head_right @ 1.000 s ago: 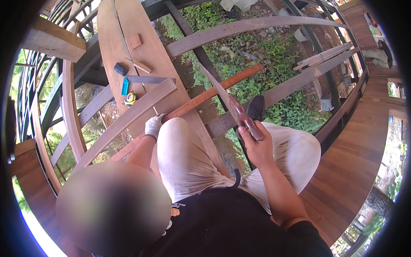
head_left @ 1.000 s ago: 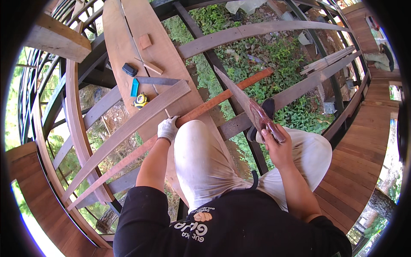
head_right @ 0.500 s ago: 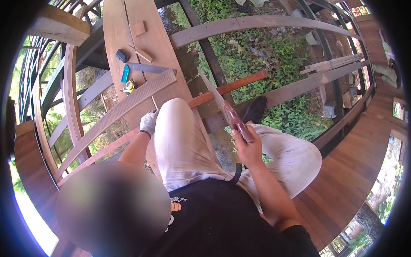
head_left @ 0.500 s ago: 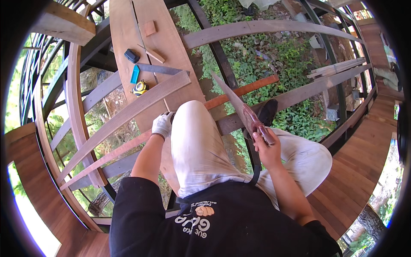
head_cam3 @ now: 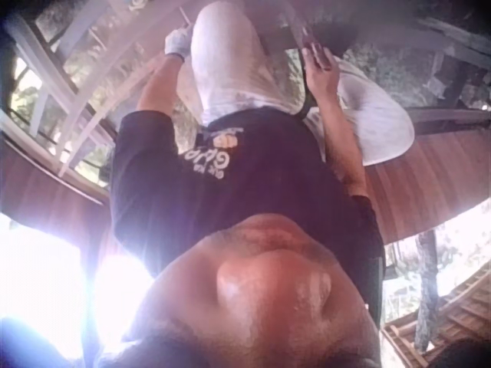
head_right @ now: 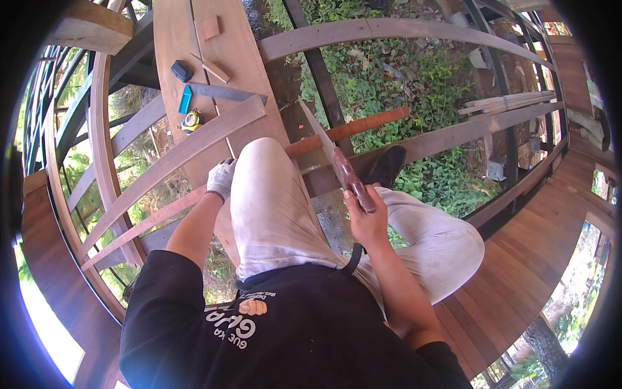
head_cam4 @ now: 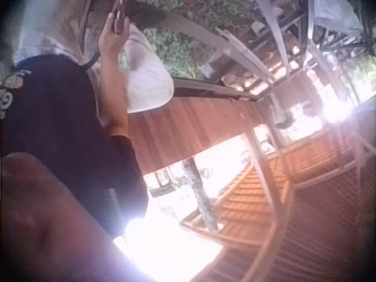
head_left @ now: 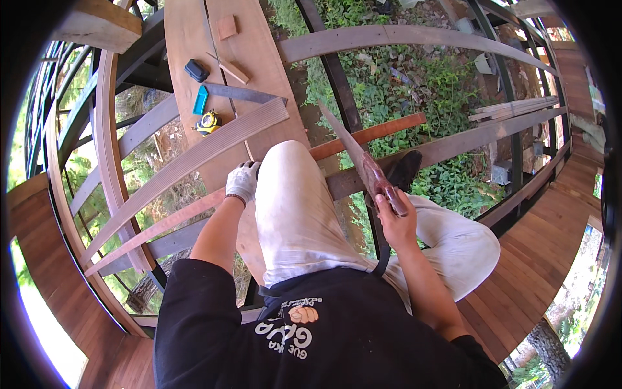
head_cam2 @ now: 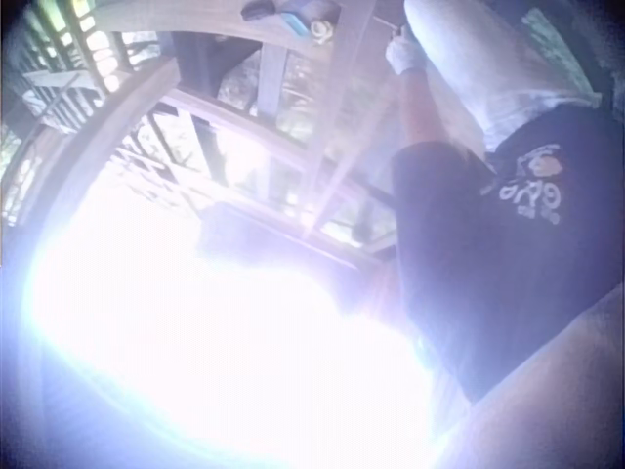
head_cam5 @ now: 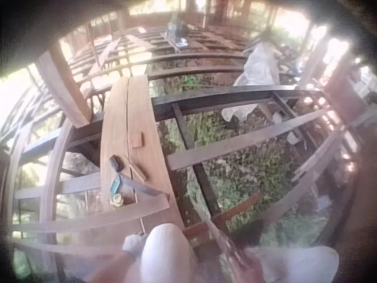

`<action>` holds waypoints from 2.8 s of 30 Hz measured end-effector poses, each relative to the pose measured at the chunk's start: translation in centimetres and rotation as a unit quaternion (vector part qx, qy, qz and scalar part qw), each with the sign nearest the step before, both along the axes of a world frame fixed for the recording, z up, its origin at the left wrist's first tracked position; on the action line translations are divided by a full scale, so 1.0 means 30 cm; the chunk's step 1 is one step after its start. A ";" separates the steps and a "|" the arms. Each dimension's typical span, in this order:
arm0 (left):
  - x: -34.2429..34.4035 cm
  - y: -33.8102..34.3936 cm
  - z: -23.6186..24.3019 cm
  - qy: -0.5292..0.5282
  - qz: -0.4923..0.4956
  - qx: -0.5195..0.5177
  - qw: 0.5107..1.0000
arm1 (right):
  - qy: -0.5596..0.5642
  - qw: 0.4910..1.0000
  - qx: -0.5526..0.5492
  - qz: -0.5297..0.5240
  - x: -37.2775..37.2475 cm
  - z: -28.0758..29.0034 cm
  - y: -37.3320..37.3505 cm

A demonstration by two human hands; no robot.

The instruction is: The person measures a wooden plank with a tape measure and marks it with a pencil and square. They then use a hand saw to cut the plank along the marked line.

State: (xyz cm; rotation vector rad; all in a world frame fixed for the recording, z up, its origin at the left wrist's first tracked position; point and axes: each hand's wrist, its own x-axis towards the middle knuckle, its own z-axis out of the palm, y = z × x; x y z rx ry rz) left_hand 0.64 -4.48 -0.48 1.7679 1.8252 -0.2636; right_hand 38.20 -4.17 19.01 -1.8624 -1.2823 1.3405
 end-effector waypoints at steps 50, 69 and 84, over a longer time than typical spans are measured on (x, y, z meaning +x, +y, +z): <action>0.528 0.649 -0.317 -0.096 -0.130 -0.134 0.978 | -0.045 0.998 0.009 0.036 0.036 0.143 -0.060; 0.481 0.623 -0.401 -0.134 -0.012 -0.166 0.977 | -0.038 0.998 0.009 0.046 -0.038 0.029 0.022; 0.560 0.658 -0.227 -0.072 -0.122 -0.146 0.979 | -0.056 0.998 -0.013 0.030 -0.008 0.058 -0.005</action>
